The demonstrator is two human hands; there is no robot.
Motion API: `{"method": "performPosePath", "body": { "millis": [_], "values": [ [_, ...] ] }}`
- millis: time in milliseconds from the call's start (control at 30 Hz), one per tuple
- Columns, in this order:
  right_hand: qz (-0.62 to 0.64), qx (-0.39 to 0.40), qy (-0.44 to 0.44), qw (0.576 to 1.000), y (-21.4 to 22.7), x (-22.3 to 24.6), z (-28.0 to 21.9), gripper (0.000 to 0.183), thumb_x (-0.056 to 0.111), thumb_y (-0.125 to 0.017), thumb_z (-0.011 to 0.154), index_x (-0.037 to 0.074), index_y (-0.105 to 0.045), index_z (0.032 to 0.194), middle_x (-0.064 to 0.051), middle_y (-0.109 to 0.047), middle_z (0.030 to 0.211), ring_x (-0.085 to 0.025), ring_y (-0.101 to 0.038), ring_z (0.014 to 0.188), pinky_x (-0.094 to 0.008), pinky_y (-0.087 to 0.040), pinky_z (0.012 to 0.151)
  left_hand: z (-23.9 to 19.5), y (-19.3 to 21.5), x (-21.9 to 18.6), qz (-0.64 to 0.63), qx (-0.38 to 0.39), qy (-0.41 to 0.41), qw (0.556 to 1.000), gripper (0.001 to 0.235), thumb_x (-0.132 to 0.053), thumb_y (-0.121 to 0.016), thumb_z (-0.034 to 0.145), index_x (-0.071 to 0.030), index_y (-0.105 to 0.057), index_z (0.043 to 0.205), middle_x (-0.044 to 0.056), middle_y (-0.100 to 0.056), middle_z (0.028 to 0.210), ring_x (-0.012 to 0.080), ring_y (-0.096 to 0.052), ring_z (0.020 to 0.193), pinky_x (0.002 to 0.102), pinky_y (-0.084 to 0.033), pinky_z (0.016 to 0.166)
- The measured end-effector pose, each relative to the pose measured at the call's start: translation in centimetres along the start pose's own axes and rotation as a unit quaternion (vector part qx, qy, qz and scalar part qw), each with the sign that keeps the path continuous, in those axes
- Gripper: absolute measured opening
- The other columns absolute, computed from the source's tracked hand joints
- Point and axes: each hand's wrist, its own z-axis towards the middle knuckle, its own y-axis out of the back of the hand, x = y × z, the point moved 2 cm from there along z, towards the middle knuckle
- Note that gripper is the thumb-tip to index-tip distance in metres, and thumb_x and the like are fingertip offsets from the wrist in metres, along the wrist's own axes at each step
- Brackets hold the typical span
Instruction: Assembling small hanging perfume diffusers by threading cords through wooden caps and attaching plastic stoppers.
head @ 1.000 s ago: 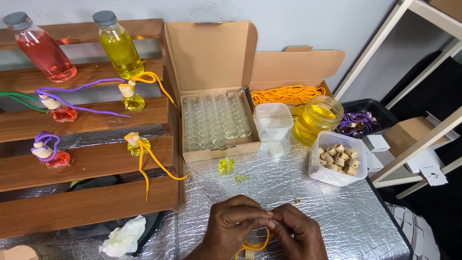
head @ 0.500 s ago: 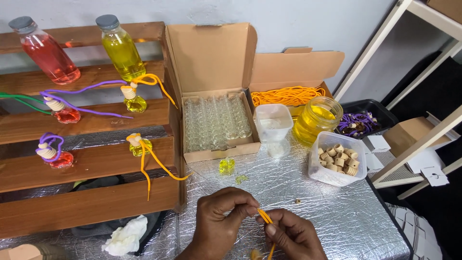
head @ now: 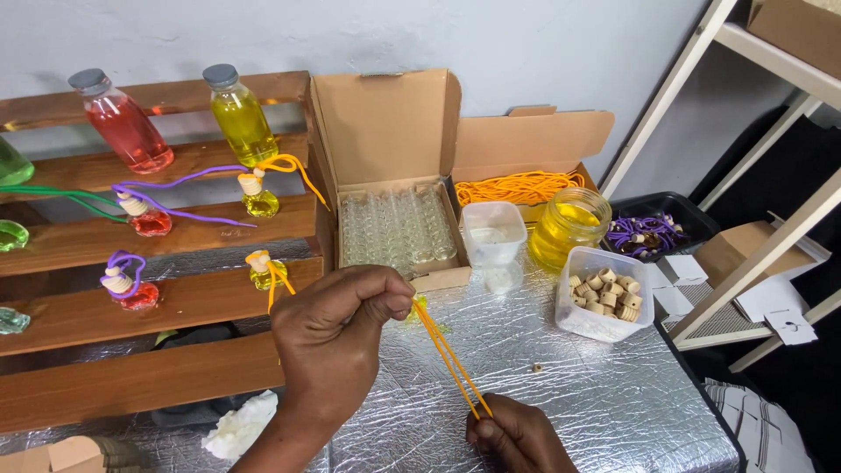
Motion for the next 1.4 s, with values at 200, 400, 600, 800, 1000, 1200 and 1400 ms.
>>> {"method": "performPosePath", "body": {
  "millis": [200, 400, 600, 800, 1000, 1200, 1400],
  "values": [
    [-0.073, -0.017, -0.077, 0.994, 0.7, -1.8, -0.8, 0.051, 0.055, -0.049, 0.094, 0.021, -0.079, 0.117, 0.000, -0.079, 0.093, -0.013, -0.070, 0.071, -0.029, -0.053, 0.065, -0.3, -1.1, 0.2, -0.014, 0.055, 0.041, 0.998, 0.013, 0.008, -0.070, 0.087, -0.003, -0.073, 0.080, 0.004, -0.069, 0.068, 0.0109, -0.063, 0.061, 0.023, -0.055, 0.058],
    [-0.042, -0.211, 0.017, 0.976, 0.7, 7.1, 1.5, 0.077, 0.060, -0.052, 0.092, 0.009, -0.047, 0.150, -0.014, -0.062, 0.150, -0.031, -0.058, 0.142, -0.045, -0.053, 0.107, -2.5, -3.9, 0.2, 0.025, 0.154, 0.075, 0.985, 0.014, 0.003, -0.078, 0.080, -0.011, -0.078, 0.082, -0.002, -0.078, 0.076, 0.0092, -0.073, 0.069, 0.025, -0.058, 0.065],
    [0.186, -0.406, 0.019, 0.895, -1.8, 6.6, 2.7, 0.031, -0.002, -0.077, 0.082, -0.003, -0.072, 0.112, -0.015, -0.081, 0.090, -0.020, -0.078, 0.084, -0.030, -0.063, 0.080, -3.7, -5.6, 0.5, 0.030, 0.157, 0.096, 0.982, 0.008, -0.006, -0.078, 0.081, -0.013, -0.079, 0.082, -0.001, -0.080, 0.077, 0.0120, -0.077, 0.071, 0.026, -0.060, 0.067],
    [-0.130, -0.429, 0.099, 0.888, -1.4, 9.0, 2.5, 0.008, 0.010, -0.070, 0.090, 0.006, -0.074, 0.096, -0.004, -0.071, 0.075, -0.012, -0.061, 0.051, -0.022, -0.049, 0.049, -3.1, -5.8, -0.3, 0.036, 0.171, 0.137, 0.975, 0.007, -0.010, -0.081, 0.080, -0.016, -0.079, 0.077, -0.006, -0.081, 0.072, 0.0065, -0.073, 0.066, 0.024, -0.058, 0.064],
    [-0.235, -0.392, 0.127, 0.880, 1.3, 7.7, 1.6, 0.004, 0.003, -0.067, 0.092, 0.002, -0.071, 0.093, -0.008, -0.076, 0.084, -0.015, -0.072, 0.070, -0.026, -0.056, 0.065, -3.7, -8.2, 1.1, -0.086, 0.200, 0.259, 0.941, 0.007, -0.003, -0.081, 0.082, -0.008, -0.083, 0.078, 0.001, -0.079, 0.068, 0.0037, -0.065, 0.061, 0.022, -0.055, 0.057],
    [-0.151, -0.410, 0.065, 0.897, 3.5, 7.0, 1.0, 0.009, 0.003, -0.072, 0.089, 0.001, -0.077, 0.095, -0.008, -0.075, 0.080, -0.012, -0.066, 0.069, -0.024, -0.051, 0.063, -3.6, -10.5, 1.7, -0.109, 0.244, 0.278, 0.923, 0.003, -0.006, -0.080, 0.086, -0.008, -0.083, 0.086, 0.002, -0.081, 0.072, 0.0013, -0.064, 0.060, 0.020, -0.052, 0.055],
    [-0.141, -0.379, 0.057, 0.913, 5.3, 5.9, 0.4, 0.007, 0.005, -0.073, 0.086, 0.003, -0.078, 0.091, -0.007, -0.073, 0.075, -0.014, -0.066, 0.067, -0.026, -0.050, 0.062, -4.3, -10.8, 2.9, -0.168, 0.292, 0.288, 0.897, 0.026, -0.005, -0.083, 0.082, -0.006, -0.081, 0.109, 0.007, -0.081, 0.089, 0.0093, -0.075, 0.078, 0.023, -0.065, 0.073]
  ]
}}
